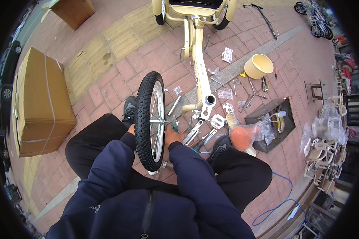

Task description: The person assembles a tricycle on a sidewalk. They attach a front wheel to the frame, then install the handlebar and tighten it with a cordless drill.

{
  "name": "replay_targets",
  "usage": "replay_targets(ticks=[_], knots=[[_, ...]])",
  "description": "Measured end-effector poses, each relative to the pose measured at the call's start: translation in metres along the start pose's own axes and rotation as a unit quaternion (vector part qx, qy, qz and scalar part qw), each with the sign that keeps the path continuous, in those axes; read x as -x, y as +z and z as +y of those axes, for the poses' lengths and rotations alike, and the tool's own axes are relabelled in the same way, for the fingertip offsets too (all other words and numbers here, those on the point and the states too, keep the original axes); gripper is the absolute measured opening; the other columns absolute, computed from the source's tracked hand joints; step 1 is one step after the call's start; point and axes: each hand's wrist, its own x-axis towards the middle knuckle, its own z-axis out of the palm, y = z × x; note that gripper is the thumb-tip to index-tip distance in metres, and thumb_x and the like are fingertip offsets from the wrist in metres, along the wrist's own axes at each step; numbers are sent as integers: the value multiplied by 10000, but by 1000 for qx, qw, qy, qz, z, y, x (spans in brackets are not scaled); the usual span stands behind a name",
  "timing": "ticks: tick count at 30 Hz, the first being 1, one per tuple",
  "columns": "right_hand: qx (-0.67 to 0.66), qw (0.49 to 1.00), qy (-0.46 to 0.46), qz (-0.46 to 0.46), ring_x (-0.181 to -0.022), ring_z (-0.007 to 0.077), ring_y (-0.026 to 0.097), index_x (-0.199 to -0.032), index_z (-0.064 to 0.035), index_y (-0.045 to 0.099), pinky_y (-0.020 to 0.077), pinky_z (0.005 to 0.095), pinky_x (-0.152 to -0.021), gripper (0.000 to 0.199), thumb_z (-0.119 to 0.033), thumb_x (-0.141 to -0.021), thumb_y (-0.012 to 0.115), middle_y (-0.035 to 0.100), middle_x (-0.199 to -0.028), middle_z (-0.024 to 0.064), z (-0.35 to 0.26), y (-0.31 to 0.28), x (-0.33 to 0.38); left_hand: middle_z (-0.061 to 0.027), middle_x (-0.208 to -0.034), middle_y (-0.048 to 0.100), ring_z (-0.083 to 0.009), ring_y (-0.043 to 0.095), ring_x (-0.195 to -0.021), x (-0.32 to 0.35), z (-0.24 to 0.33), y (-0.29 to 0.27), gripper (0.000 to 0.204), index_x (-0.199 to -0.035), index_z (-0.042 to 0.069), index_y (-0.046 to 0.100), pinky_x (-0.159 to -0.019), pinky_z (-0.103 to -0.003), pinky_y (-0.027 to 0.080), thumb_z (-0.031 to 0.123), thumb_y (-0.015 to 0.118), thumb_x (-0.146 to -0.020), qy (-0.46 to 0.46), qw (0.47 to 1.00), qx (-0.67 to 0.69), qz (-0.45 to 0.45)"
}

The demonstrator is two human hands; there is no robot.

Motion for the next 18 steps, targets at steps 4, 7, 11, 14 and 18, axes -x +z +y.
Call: replay_targets(ticks=[4,7,11,14,18], knots=[[-37,999,4,-21,-924,447,650,-1105,-28,537,502,536,-785,259,-244,-968,572,678,-958,270,-4,-2,-11,-85,-975,723,-244,679,-864,3,-15,5,232,-1032,20,683,-764,-353,530,163,507,-984,-22,943,329,51],[-31,998,48,-28,-951,447,648,-1101,6,598,502,510,-837,299,-246,-940,605,687,-991,254,-1,2,0,-81,-934,728,-205,674,-790,3,-1,12,202,-1069,10,684,-735,-317,520,112,543,-968,-85,905,412,64],[115,983,50,-136,-942,435,660,-1088,26,645,516,476,-845,336,-269,-934,598,692,-982,246,12,-11,25,-144,-903,722,-275,672,-765,6,42,19,255,-1013,1,698,-750,-373,507,205,548,-985,-107,933,309,154],[68,994,49,-66,-924,386,679,-1106,30,659,533,454,-831,401,-332,-961,566,700,-994,215,6,-53,28,-221,-954,700,-388,659,-889,13,75,27,334,-991,10,696,-799,-470,496,277,495,-1008,-184,943,133,244],[-499,858,110,-49,-889,234,674,-1224,15,608,549,374,-801,596,-521,-1030,436,683,-1064,125,-39,-141,26,-258,-1105,675,-464,634,-1030,26,93,40,406,-1093,-33,656,-887,-518,490,321,477,-1007,-372,879,67,291]])
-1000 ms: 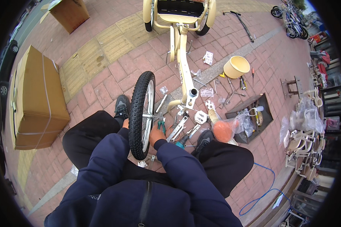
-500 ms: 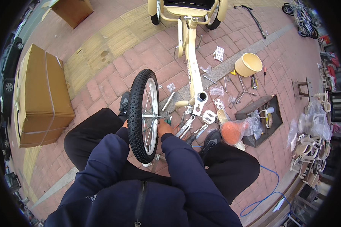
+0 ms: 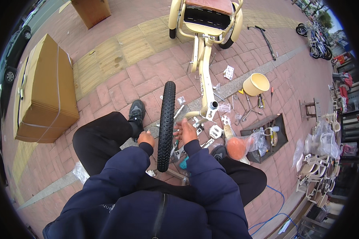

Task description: The person assembles a tricycle on a sidewalk. They attach a front wheel to the frame, then install the handlebar and tighten it with a cordless drill.

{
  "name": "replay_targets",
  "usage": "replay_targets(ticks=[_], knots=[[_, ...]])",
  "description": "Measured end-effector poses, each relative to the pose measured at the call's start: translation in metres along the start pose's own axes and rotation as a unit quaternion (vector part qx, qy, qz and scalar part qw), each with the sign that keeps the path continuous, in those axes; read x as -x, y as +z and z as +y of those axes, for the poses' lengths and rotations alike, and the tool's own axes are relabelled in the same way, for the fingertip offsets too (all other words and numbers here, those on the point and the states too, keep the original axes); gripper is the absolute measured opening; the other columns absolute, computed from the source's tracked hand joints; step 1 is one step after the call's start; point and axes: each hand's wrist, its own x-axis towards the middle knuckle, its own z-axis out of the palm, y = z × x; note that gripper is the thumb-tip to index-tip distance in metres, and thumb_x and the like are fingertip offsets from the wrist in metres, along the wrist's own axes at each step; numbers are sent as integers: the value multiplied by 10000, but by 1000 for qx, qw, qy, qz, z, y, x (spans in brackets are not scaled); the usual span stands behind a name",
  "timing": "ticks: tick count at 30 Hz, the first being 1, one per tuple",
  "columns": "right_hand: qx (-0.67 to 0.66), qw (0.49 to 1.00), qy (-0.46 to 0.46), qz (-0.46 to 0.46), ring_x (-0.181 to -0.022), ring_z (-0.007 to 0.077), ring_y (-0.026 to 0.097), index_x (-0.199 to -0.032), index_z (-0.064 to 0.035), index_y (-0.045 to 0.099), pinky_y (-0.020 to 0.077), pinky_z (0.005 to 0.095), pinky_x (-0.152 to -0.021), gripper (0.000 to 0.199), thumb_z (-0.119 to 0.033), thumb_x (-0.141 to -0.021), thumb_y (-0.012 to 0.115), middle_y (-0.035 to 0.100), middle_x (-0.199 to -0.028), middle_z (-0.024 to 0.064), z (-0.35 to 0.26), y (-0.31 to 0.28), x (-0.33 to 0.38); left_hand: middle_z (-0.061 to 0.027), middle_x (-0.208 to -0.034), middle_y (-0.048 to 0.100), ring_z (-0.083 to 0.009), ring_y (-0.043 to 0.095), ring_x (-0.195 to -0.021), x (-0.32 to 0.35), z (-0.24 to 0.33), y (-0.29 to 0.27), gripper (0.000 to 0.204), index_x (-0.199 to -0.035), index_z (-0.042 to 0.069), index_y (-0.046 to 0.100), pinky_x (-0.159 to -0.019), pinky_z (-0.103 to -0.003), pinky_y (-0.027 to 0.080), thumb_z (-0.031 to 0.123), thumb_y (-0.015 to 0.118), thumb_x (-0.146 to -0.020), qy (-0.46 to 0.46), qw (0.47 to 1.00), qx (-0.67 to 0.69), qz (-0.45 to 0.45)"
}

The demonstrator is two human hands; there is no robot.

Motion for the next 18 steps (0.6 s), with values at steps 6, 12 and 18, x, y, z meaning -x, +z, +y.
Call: replay_targets(ticks=[6,12,18], knots=[[217,949,-226,32,-832,223,662,-1074,17,592,510,361,-724,493,-404,-867,743,679,-899,138,-66,28,56,-188,-965,710,-279,688,-863,-28,-1,16,317,-1101,-48,657,-727,-416,530,235,592,-974,4,951,290,-108],[180,961,-210,1,-657,130,632,-1033,-6,587,522,296,-595,316,-266,-902,711,651,-781,58,-62,34,65,-91,-724,666,-212,670,-684,-57,-7,32,137,-948,3,666,-594,-362,511,134,627,-952,82,958,201,-186],[111,976,-181,-39,-740,136,628,-1047,17,600,510,312,-692,325,-227,-877,730,670,-842,62,-64,40,73,-167,-917,708,-344,680,-930,-69,-13,40,122,-955,22,682,-828,-445,525,94,600,-901,345,921,-174,-46]])
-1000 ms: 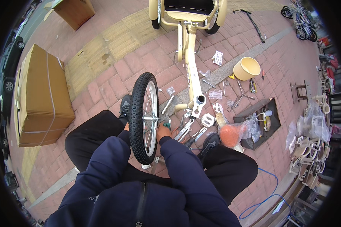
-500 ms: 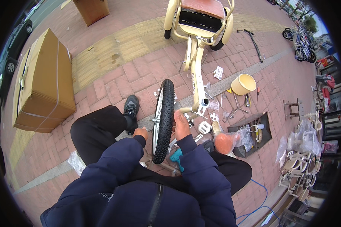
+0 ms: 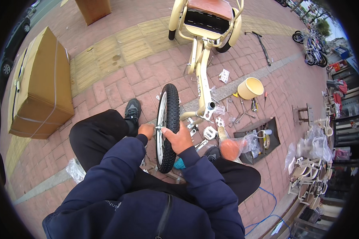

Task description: The person assembles a tricycle on a sidewalk. They attach a front wheel to the frame, then install the handlebar and tighten it with a cordless drill.

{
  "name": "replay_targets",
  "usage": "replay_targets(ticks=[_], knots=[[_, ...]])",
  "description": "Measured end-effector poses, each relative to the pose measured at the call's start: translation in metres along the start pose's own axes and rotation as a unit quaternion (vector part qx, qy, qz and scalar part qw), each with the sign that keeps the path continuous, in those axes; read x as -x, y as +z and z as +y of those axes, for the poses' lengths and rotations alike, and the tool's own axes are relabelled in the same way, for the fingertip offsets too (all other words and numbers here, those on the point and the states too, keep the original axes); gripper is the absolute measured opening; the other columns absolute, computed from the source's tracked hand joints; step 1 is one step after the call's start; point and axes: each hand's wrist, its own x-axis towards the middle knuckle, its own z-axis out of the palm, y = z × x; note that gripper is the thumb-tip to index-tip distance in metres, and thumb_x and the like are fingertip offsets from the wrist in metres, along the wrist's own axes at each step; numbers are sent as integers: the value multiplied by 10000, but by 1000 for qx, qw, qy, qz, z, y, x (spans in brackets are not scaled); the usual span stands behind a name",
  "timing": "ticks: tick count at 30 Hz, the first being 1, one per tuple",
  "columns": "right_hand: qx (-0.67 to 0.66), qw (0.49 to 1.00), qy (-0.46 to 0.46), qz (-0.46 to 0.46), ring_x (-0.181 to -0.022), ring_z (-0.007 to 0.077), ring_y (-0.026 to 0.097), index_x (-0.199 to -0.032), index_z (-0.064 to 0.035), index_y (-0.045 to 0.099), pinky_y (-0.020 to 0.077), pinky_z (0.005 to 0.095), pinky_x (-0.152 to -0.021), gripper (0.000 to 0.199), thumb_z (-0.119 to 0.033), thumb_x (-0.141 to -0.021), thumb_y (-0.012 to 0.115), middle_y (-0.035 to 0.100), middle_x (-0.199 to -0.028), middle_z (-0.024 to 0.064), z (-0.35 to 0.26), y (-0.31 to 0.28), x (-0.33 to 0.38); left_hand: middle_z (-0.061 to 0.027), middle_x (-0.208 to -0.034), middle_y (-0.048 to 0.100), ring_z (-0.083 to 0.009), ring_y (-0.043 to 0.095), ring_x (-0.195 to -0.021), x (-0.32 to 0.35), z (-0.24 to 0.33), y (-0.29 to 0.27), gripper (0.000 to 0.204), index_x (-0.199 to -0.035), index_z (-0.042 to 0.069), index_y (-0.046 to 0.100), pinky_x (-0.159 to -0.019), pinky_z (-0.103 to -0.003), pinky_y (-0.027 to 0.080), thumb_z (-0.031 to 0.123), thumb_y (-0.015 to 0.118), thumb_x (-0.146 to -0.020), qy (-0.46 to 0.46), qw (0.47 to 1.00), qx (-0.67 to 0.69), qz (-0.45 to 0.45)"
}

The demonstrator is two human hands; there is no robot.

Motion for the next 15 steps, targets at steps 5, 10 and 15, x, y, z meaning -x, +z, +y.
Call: replay_targets(ticks=[5,10,15], knots=[[-6,998,55,-31,-694,148,654,-1075,18,550,535,288,-624,344,-214,-884,717,632,-838,67,-21,-9,3,-147,-791,671,-297,695,-690,-6,0,-24,162,-880,13,660,-575,-413,539,159,608,-927,24,990,54,-127],[-26,993,13,-118,-718,119,609,-1061,25,585,496,274,-666,351,-199,-834,733,636,-853,50,-67,-60,37,-159,-726,679,-290,705,-677,-25,1,-75,253,-835,-16,682,-537,-359,528,214,624,-921,-255,842,354,-318],[214,956,-96,-178,-865,170,607,-1222,40,571,472,312,-785,641,-304,-737,812,639,-917,65,-129,-117,101,-203,-888,721,-362,707,-804,-67,12,-94,227,-852,30,740,-675,-437,549,243,665,-833,-30,995,-85,-33]])
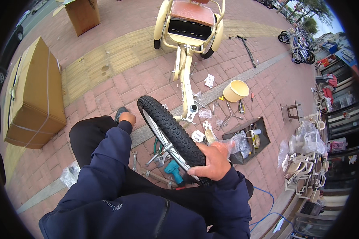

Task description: The person assembles a tricycle on a sidewalk. They attach a front wheel to the frame, then install the handlebar and tighten it with a cordless drill.

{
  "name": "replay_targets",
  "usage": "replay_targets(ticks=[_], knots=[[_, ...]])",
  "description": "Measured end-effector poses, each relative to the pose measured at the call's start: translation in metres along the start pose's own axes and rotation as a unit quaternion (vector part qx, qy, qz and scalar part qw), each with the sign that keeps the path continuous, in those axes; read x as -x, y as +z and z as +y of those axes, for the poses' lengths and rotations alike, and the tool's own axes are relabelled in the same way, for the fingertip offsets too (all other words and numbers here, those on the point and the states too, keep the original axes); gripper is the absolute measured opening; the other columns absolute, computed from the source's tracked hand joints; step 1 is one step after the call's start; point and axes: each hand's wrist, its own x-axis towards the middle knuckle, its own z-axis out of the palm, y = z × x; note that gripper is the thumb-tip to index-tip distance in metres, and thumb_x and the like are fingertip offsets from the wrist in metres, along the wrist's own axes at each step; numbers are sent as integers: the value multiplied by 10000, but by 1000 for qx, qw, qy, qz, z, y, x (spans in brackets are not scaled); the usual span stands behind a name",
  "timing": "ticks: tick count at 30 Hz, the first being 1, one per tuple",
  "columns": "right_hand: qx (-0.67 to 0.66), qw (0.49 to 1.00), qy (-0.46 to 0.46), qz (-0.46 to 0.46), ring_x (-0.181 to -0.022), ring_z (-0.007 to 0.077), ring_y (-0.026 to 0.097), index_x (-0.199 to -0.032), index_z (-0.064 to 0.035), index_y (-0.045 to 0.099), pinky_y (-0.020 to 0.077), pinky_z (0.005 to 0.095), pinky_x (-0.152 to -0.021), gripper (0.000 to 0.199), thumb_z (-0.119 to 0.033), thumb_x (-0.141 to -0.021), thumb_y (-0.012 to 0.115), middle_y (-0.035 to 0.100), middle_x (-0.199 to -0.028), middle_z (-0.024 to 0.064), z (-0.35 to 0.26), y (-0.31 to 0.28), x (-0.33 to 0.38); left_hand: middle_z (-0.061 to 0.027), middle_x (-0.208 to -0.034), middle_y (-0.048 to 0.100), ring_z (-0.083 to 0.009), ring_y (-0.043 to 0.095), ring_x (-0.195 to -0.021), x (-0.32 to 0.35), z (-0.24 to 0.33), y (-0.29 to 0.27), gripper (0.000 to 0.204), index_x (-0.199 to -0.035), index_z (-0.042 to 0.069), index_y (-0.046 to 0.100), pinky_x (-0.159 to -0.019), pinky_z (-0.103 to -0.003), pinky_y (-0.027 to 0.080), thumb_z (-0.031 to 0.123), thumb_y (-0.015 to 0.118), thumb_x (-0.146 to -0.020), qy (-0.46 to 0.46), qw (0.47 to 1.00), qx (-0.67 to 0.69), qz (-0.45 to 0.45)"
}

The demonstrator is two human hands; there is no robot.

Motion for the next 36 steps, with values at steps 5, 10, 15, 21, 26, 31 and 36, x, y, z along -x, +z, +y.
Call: replay_targets(ticks=[5,10,15,21,26,31,36], knots=[[42,995,26,-85,-1002,261,696,-1378,63,488,500,339,-905,814,-227,-724,875,688,-1107,198,-37,-50,74,-223,-1032,712,-374,675,-1017,-26,81,23,478,-1073,17,711,-881,-421,531,398,733,-785,80,946,313,-8],[55,987,145,-47,-953,260,703,-1362,57,507,515,333,-864,785,-218,-726,876,693,-1084,190,-49,-70,116,-232,-1164,679,-388,649,-1092,-21,152,45,636,-1242,13,639,-957,-432,510,352,804,-730,209,939,270,-45],[73,973,218,-23,-894,246,700,-1337,55,531,517,328,-834,741,-203,-730,867,696,-1041,181,-41,-80,130,-226,-946,713,-394,686,-907,-28,186,34,461,-940,26,736,-832,-458,540,425,812,-722,212,957,177,-89],[63,977,197,51,-837,218,699,-1285,49,579,519,310,-783,672,-182,-719,858,694,-961,161,-25,-76,142,-238,-881,708,-409,681,-862,-22,213,-19,489,-933,14,745,-804,-455,532,465,792,-749,253,928,254,-96],[-33,975,165,143,-928,141,635,-1283,75,576,484,287,-855,641,-128,-724,813,680,-1040,124,-10,-55,126,-206,-957,725,-378,687,-934,-25,248,-117,446,-1068,68,740,-831,-429,524,461,730,-858,370,888,265,-64],[-131,962,116,209,-1118,164,577,-1336,102,527,432,300,-995,664,-97,-745,756,615,-1229,103,19,-20,93,-193,-921,723,-324,696,-880,-24,246,-199,491,-1044,51,737,-805,-401,521,511,702,-876,370,883,289,3],[-17,961,117,251,-899,110,603,-1300,72,552,490,267,-824,528,-53,-810,703,649,-1039,50,60,11,31,-177,-898,729,-311,703,-849,-19,229,-207,502,-1013,31,742,-795,-394,523,512,704,-875,354,872,338,13]])
